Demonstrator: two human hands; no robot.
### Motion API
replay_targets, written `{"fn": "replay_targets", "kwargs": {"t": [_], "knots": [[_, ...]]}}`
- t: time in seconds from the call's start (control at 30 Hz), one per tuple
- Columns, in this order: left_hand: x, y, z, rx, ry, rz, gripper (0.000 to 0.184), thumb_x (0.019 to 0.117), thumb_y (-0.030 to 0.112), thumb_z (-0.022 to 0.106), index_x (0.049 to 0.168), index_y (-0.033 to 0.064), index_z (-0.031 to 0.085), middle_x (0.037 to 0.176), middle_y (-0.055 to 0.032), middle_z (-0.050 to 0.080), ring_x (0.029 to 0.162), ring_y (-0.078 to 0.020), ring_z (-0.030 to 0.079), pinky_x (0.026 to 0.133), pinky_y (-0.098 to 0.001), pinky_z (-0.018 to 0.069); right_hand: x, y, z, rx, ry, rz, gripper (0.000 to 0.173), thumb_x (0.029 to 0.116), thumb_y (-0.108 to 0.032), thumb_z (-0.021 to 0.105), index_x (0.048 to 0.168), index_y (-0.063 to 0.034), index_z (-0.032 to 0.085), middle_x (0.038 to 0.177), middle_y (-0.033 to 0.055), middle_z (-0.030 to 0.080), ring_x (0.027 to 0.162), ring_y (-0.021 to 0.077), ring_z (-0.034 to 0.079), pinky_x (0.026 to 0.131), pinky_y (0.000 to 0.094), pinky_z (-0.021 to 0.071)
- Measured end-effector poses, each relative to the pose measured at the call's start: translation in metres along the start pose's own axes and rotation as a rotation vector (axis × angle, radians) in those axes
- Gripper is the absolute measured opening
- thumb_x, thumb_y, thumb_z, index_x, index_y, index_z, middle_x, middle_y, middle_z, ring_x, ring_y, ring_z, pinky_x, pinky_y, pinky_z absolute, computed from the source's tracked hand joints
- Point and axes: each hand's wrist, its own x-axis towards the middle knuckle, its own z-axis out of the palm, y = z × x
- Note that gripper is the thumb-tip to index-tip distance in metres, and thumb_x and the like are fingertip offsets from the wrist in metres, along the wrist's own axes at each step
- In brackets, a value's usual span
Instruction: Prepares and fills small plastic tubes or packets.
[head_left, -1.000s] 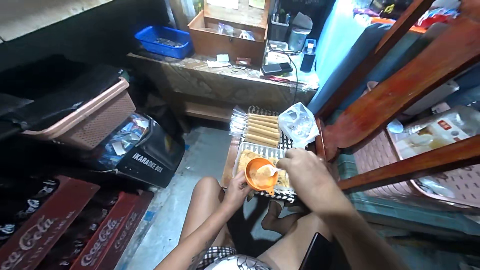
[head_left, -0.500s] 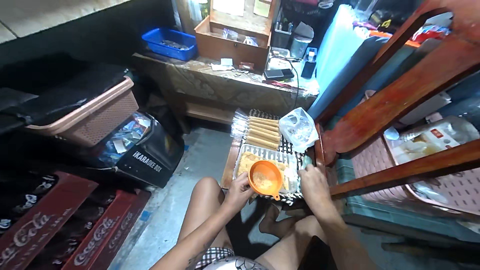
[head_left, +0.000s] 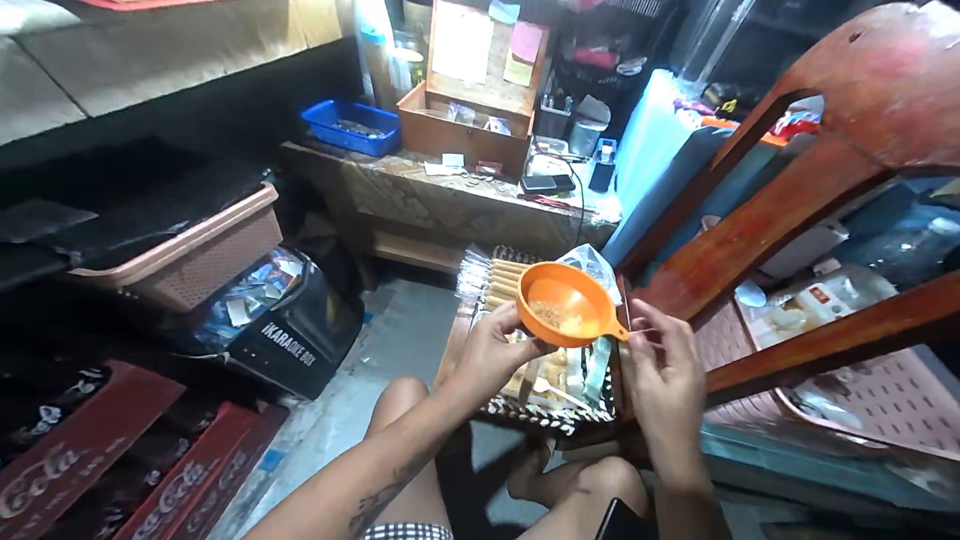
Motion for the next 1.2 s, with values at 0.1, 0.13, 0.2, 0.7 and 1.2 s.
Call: {"fn": "replay_targets", "kwargs": {"t": [0.1, 0.13, 0.2, 0.7, 1.2], "knots": [[0.018, 0.013, 0.006, -0.041, -0.014, -0.032, 0.017, 0.0829, 0.0, 0.077, 0.098, 0.0063, 0.073, 0.098, 0.0018, 0.069, 0.091, -0.003, 0.065, 0.084, -0.0228, 0.0553, 0.006, -0.023, -0.01, -0.077, 0.161, -0.172, 0.042, 0.1011, -0.012, 0.054, 0.14, 0.0037, 0.057, 0.103, 0.0163, 0.064, 0.092, 0.0141, 0.061, 0.082, 0.0235, 0.0511], [0.023, 0.014, 0.009, -0.044, -0.013, -0.044, 0.017, 0.0833, -0.001, 0.077, 0.098, 0.0053, 0.072, 0.096, 0.0012, 0.068, 0.09, -0.0038, 0.065, 0.083, -0.0234, 0.0551, 0.004, -0.029, -0.009, -0.124, 0.184, -0.235, 0.045, 0.101, -0.013, 0.056, 0.141, 0.0056, 0.055, 0.101, 0.0182, 0.065, 0.091, 0.0173, 0.062, 0.082, 0.0262, 0.052], [0.031, 0.013, 0.015, -0.047, -0.005, -0.067, 0.017, 0.0846, -0.001, 0.077, 0.099, 0.0036, 0.07, 0.095, -0.0007, 0.068, 0.087, -0.005, 0.065, 0.081, -0.0245, 0.0556, -0.002, -0.039, -0.002, -0.185, 0.182, -0.322, 0.044, 0.0984, -0.013, 0.058, 0.138, 0.007, 0.058, 0.099, 0.0207, 0.066, 0.089, 0.0239, 0.064, 0.08, 0.0324, 0.0533], [0.047, 0.003, 0.021, 0.057, -0.031, -0.082, 0.022, 0.0811, 0.005, 0.084, 0.1, 0.0013, 0.073, 0.1, -0.0022, 0.07, 0.084, -0.0027, 0.063, 0.078, -0.0219, 0.0539, 0.008, -0.029, 0.015, -0.108, 0.022, -0.17, 0.034, 0.0958, -0.005, 0.059, 0.128, 0.0001, 0.068, 0.119, 0.0223, 0.066, 0.099, 0.025, 0.069, 0.082, 0.0339, 0.0582], [0.042, -0.007, 0.027, 0.191, 0.056, 0.063, 0.02, 0.0822, 0.002, 0.081, 0.1, -0.0008, 0.073, 0.1, -0.0056, 0.069, 0.095, -0.0063, 0.065, 0.088, -0.0267, 0.054, -0.011, -0.02, 0.028, -0.359, 0.15, -0.341, 0.044, 0.0991, -0.012, 0.051, 0.138, 0.0072, 0.059, 0.144, 0.0285, 0.056, 0.135, 0.0495, 0.051, 0.11, 0.0623, 0.0399]]}}
